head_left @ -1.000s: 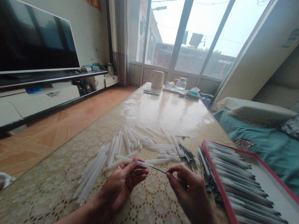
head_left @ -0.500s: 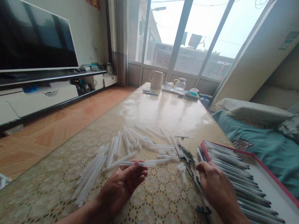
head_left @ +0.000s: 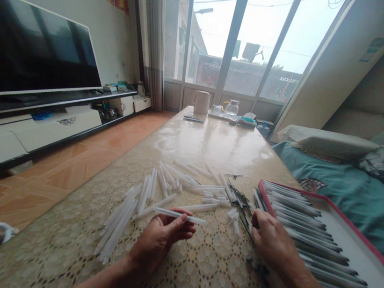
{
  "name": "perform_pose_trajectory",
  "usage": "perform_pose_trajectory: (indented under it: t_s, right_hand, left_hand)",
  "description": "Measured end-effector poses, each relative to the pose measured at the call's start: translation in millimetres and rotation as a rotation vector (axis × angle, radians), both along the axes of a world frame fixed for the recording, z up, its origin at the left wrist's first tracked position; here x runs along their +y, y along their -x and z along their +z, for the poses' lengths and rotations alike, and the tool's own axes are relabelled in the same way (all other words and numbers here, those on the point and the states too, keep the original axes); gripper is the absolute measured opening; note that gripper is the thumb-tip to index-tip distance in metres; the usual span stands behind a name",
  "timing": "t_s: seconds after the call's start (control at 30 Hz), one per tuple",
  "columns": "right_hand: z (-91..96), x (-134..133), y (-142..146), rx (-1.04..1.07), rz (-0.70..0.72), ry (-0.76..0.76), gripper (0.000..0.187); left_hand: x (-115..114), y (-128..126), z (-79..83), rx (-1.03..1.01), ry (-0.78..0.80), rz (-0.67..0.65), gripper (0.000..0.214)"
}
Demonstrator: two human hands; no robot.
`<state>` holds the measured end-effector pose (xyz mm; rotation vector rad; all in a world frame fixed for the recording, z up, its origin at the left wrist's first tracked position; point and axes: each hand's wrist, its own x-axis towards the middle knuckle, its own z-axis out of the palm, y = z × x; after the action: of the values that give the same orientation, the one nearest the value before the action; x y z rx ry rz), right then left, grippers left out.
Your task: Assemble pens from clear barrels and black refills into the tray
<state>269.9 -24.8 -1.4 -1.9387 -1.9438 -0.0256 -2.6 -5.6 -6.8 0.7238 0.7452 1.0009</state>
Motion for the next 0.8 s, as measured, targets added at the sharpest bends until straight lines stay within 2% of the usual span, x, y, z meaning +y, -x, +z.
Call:
perform_pose_trajectory:
  t_s: [0.1,0.17,0.23,0.3,0.5,0.8]
  right_hand:
    - [16.3,-4,28,0.305,0.01,-0.037,0.005]
    - [24.4,-7,52,0.608,0.123,0.017,0.008]
    - [26.6,-9,74,0.86,0.219,0.075,0.012]
    - [23.6,-10,91,1.017,0.25,0.103,0.014]
    - [12.3,-11,103,1.134,0.255,0.122,0.012]
    - [12.2,-13,105,1.155,0.282,0.113,0.013]
  left_hand:
    - [1,0,0.2,-0.01,0.015,-0.005,0.018]
    - [2,1,0.9,-0.021,0.037,0.015,0.018]
    - [2,1,1.4,-0.033,0.051,0.036,0.017]
    - [2,1,1.5,-0.041,0.059,0.04,0.017]
    - [3,1,1.3,-0.044,0.052,0.02,0.019]
    - [2,2,-0.5,-0.041,0.009,-0.034,0.019]
